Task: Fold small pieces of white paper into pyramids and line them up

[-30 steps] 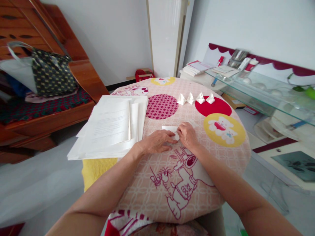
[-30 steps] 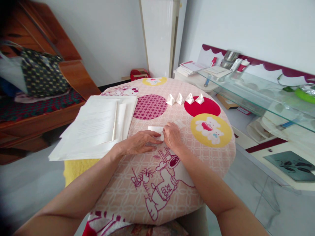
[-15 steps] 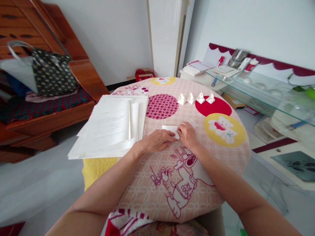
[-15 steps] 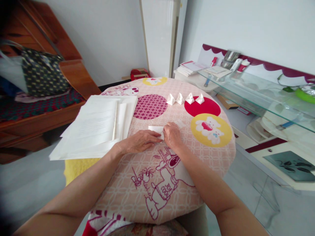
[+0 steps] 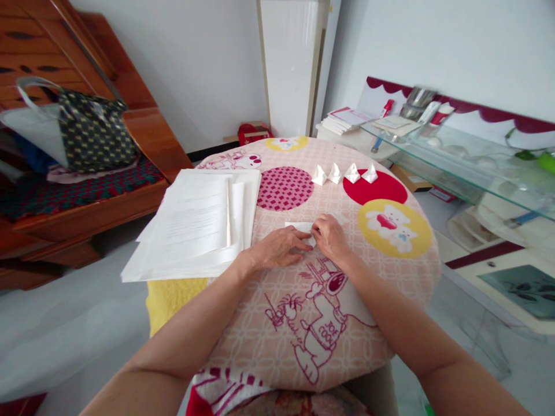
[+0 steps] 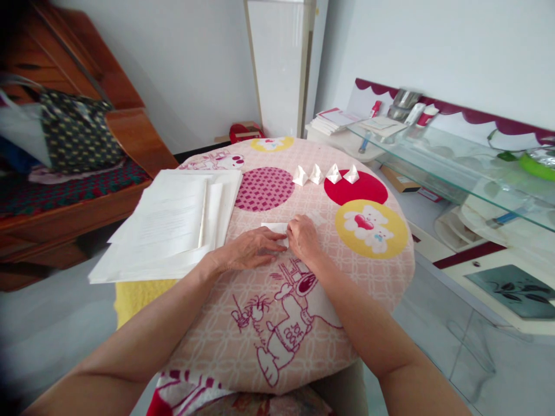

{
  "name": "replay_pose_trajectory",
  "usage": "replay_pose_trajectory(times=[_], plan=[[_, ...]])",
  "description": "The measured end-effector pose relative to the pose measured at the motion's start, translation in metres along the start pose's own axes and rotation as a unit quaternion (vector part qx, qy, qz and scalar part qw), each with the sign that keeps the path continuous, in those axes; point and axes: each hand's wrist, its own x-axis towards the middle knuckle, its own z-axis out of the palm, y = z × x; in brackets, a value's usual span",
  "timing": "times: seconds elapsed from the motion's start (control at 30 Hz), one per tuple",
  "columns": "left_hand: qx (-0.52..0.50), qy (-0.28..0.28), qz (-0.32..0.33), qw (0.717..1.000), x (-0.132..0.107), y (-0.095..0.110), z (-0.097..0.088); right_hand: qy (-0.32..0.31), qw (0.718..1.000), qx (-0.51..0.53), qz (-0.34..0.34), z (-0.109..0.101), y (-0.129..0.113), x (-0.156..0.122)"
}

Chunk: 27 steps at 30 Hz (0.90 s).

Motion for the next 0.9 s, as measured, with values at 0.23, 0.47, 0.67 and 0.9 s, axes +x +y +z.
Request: replay_pose_trajectory(times=[0.23,0.47,0.67,0.9], plan=[[0.004,0.004,-0.015,1.0,0.001,-0.001,0.002,0.017,0.999,0.018,0.022,-0.007,0.004,0.005],[0.005,0.011,-0.018,1.0,0.001,-0.001,0.004,0.015,0.996,0.003,0.086,-0.031,-0.003,-0.002],[-0.004,0.006,-0.006,1.0,0.002,0.001,0.001,-0.123,0.977,-0.042,0.166,-0.039,-0.025,-0.007],[0.0,0.002,-0.026,1.0,0.001,0.001,0.002,-0.156,0.971,-0.044,0.175,-0.045,-0.027,-0.002]])
